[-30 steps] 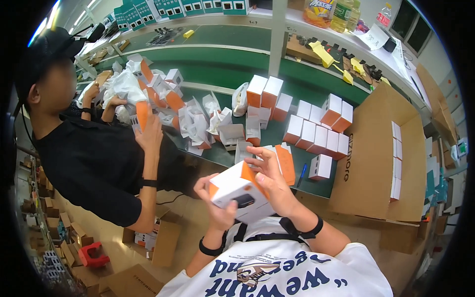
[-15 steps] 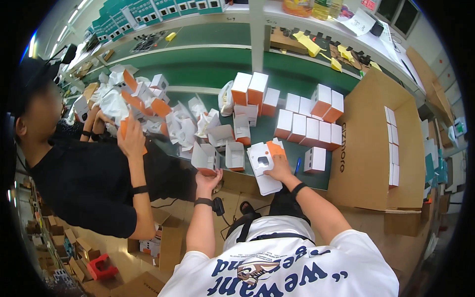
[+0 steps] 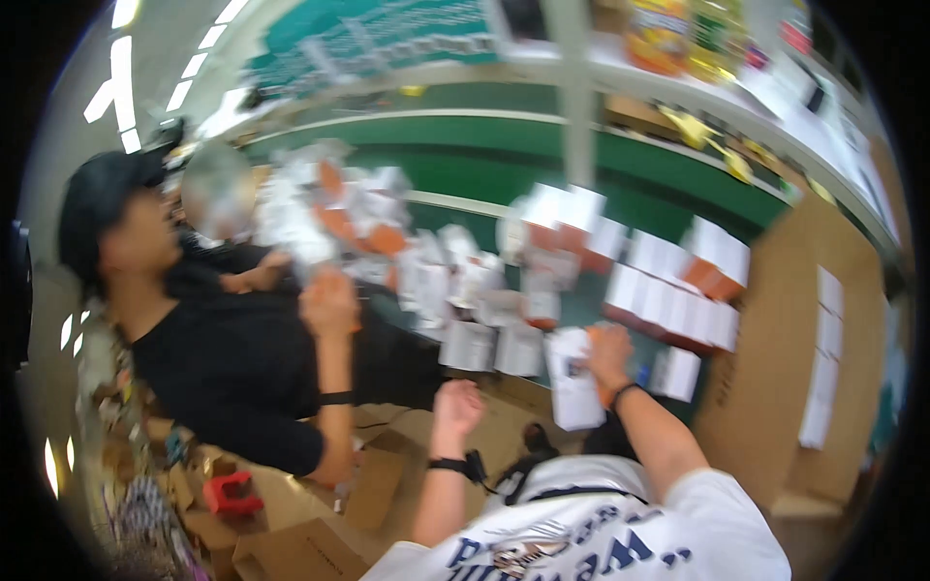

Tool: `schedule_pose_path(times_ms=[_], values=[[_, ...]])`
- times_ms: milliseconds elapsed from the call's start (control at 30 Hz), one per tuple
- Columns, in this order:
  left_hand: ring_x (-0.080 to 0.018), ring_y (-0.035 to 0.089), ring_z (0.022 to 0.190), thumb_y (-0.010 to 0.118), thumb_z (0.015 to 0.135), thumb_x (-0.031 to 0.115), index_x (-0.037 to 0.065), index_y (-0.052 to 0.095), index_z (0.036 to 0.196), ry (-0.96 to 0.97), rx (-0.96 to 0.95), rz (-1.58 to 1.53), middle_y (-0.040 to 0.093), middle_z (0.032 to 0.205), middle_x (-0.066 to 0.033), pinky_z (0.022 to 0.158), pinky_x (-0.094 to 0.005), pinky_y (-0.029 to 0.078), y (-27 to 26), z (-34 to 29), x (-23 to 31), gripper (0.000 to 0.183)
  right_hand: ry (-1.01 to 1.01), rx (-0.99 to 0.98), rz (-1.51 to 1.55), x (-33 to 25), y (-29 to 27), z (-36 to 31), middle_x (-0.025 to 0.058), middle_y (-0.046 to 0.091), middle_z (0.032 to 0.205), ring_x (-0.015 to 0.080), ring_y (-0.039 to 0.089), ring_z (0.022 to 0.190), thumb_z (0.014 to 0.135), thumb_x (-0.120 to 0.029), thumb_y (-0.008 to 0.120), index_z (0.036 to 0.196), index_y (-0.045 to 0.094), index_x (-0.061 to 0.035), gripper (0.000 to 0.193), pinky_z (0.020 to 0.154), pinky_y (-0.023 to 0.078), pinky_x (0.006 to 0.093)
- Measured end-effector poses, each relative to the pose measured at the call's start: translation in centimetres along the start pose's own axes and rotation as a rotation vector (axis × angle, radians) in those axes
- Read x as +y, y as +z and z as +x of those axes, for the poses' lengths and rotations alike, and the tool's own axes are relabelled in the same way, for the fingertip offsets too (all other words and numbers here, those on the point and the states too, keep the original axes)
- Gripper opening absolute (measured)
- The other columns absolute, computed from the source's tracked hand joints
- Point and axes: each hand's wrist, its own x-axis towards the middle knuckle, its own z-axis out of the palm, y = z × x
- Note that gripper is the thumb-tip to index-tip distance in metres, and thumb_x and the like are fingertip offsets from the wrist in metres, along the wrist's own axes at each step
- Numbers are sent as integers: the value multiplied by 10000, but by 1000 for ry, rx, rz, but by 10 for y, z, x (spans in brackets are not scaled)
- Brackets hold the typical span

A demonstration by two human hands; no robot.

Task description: The person folds a cardboard box by hand, sets it on the table, and retrieves a stack of flat boxes from a larger box on the floor. They then place the stack on the table and mark each flat box with a pen.

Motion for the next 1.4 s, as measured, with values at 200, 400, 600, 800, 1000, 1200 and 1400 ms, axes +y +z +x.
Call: schedule_pose_path(times_ms=[200, 400, 600, 800, 1000, 1200, 1400], values=[[-51, 514, 637, 539, 1050, 368, 116, 631, 888, -47, -361, 831, 551, 725, 46, 576, -221, 409, 101, -68, -39, 313, -88, 240, 495, 66, 36, 11, 179, 545, 1190, 386, 576, 1112, 687, -101, 897, 1135, 488, -53, 609, 935, 488, 432], [-130, 592, 887, 718, 963, 240, 31, 568, 1263, 547, -308, 1296, 612, 1080, -65, 780, -281, 511, 187, -100, -71, 395, -405, 243, 731, 72, -53, -34, 118, 504, 926, 284, 574, 932, 798, 81, 700, 1023, 418, -54, 385, 889, 469, 356], [-195, 620, 1106, 719, 951, 226, -11, 481, 1444, 710, -531, 1065, 607, 1313, -129, 994, -353, 495, 226, -106, -77, 597, -514, 3, 1344, 21, -165, -121, 29, 524, 1034, 113, 539, 963, 854, 47, 654, 1117, 439, -86, 365, 894, 473, 273], [-120, 606, 1090, 689, 978, 198, -28, 538, 1403, 721, -542, 980, 658, 1254, -95, 947, -287, 491, 216, -133, -77, 505, -563, 204, 1219, -9, -149, -172, 148, 426, 1388, 244, 420, 1305, 733, 4, 746, 1296, 382, -43, 672, 1166, 283, 361], [-124, 619, 1097, 706, 953, 171, -22, 524, 1435, 788, -469, 884, 663, 1266, -109, 963, -284, 483, 186, -167, -76, 550, -616, 146, 1157, -14, -128, -198, 130, 400, 1431, 215, 412, 1292, 733, -129, 769, 1318, 374, -52, 710, 1155, 286, 333], [-195, 580, 1251, 797, 855, 210, -9, 589, 1376, 1008, -450, 784, 630, 1345, -121, 1071, -371, 465, 172, -161, -55, 603, -790, 273, 1023, -58, -152, -207, 168, 486, 1424, 270, 496, 1287, 732, -297, 901, 1477, 390, 16, 956, 1123, 377, 413], [-209, 620, 1180, 815, 851, 196, -49, 360, 1525, 816, -494, 575, 600, 1285, -145, 993, -360, 527, 187, -186, -28, 849, -924, 266, 956, -91, -177, -208, 246, 524, 1370, 337, 523, 1232, 671, -263, 945, 1145, 422, -52, 737, 1049, 398, 426]])
